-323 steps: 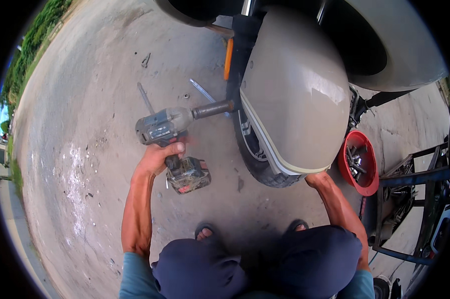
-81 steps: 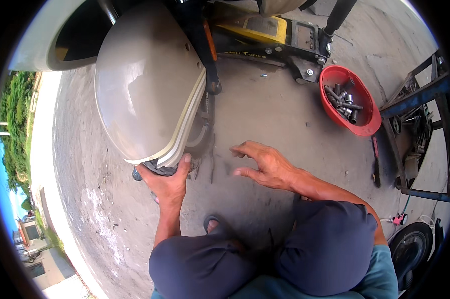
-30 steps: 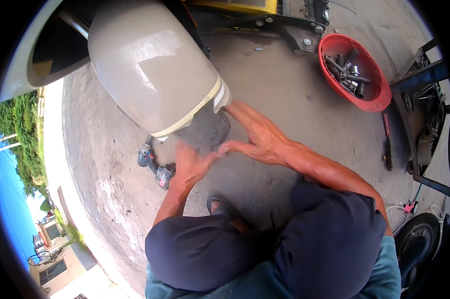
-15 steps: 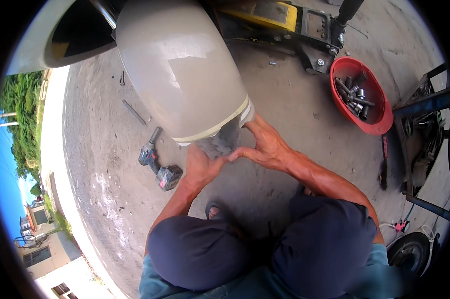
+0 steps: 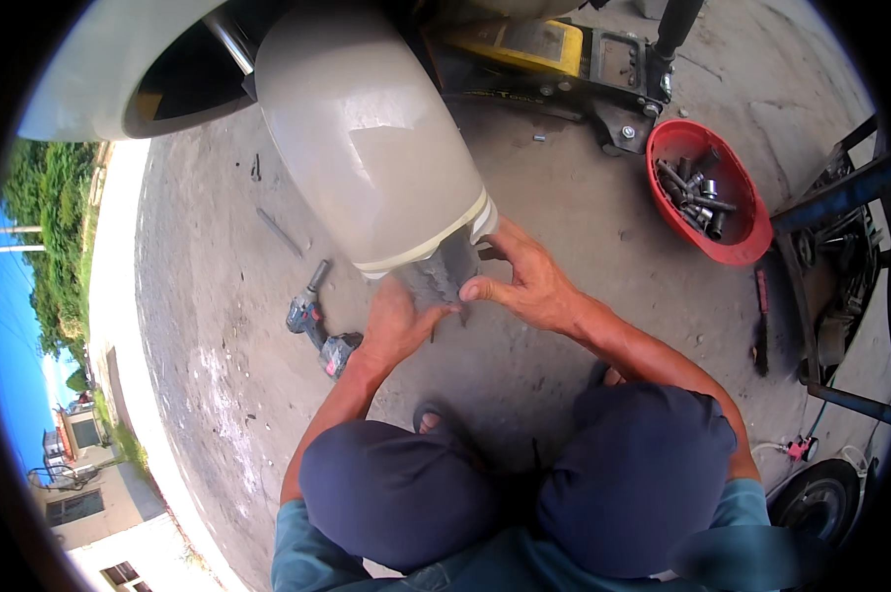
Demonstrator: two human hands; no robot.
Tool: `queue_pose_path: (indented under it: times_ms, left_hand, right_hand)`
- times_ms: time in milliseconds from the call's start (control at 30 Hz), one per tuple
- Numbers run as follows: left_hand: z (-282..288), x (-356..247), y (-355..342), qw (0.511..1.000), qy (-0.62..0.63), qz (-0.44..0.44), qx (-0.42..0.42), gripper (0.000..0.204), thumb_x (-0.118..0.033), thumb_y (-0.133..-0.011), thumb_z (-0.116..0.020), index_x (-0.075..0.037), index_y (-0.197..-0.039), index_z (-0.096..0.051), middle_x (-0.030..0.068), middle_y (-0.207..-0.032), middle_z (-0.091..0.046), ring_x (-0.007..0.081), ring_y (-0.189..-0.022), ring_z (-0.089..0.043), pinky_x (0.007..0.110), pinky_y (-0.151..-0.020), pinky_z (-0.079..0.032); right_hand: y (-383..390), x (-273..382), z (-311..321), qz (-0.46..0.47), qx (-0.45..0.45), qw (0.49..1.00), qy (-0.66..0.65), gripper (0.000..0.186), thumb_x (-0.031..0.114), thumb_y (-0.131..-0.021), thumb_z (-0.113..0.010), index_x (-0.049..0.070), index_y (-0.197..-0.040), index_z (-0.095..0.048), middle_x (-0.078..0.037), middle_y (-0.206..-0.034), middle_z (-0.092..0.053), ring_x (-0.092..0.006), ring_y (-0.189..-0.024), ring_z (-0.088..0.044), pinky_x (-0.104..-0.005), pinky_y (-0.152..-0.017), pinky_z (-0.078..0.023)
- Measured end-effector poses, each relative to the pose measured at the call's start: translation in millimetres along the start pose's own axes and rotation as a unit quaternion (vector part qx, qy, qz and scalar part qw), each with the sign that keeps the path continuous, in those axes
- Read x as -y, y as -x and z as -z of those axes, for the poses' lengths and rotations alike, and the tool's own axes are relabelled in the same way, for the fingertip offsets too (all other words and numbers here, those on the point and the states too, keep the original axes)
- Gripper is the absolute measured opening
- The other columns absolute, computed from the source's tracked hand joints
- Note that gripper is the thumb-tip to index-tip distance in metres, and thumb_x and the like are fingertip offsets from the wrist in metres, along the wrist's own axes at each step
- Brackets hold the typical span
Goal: The person replaces a component on a motorcycle front wheel assembly by removing bolts with a power tool, prying with pliers, and hammering parts into place.
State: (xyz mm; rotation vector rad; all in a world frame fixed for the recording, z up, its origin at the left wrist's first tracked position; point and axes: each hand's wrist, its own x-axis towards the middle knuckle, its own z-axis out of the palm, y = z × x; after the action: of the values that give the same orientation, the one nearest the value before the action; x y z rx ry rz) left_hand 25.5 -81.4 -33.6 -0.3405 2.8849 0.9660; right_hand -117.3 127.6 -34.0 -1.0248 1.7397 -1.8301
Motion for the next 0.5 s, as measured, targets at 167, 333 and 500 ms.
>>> queue_pose_path:
  times_ms: [167,333,500]
  left_hand:
    - [1,-14,8,0.998,0.044,0.003,-0.040,0.080,-0.026,-0.073,-0.092,0.003,-0.136,-0.053,0.0227,-0.132,-0.058,0.0425,-0.120,-0.057,0.047,-0.101,-0.046]
    - [16,-26,20,0.992,0.023,-0.062,-0.109,0.092,-0.031,-0.071,-0.094,0.005,-0.141,-0.046,0.0245,-0.130,-0.058,0.0438,-0.120,-0.057,0.048,-0.102,-0.046]
    - [16,-24,21,0.991,-0.002,-0.063,-0.115,0.091,-0.034,-0.073,-0.093,0.008,-0.138,-0.047,0.0273,-0.130,-0.057,0.0452,-0.119,-0.057,0.048,-0.101,-0.046]
  right_hand:
    - [2,-4,12,-0.021,0.018,1.000,-0.014,0.068,0.037,-0.080,-0.087,-0.003,-0.129,-0.063,-0.017,-0.122,-0.062,-0.0318,-0.117,-0.062,-0.0417,-0.100,-0.053]
    - [1,-7,18,-0.028,0.024,0.999,-0.003,0.063,0.035,-0.078,-0.088,-0.002,-0.123,-0.067,-0.016,-0.117,-0.065,-0.0313,-0.109,-0.067,-0.0397,-0.095,-0.056]
    - [1,-8,19,0.000,0.028,0.999,0.022,0.061,0.035,-0.077,-0.089,-0.002,-0.122,-0.068,-0.016,-0.116,-0.066,-0.0317,-0.108,-0.067,-0.0389,-0.094,-0.056]
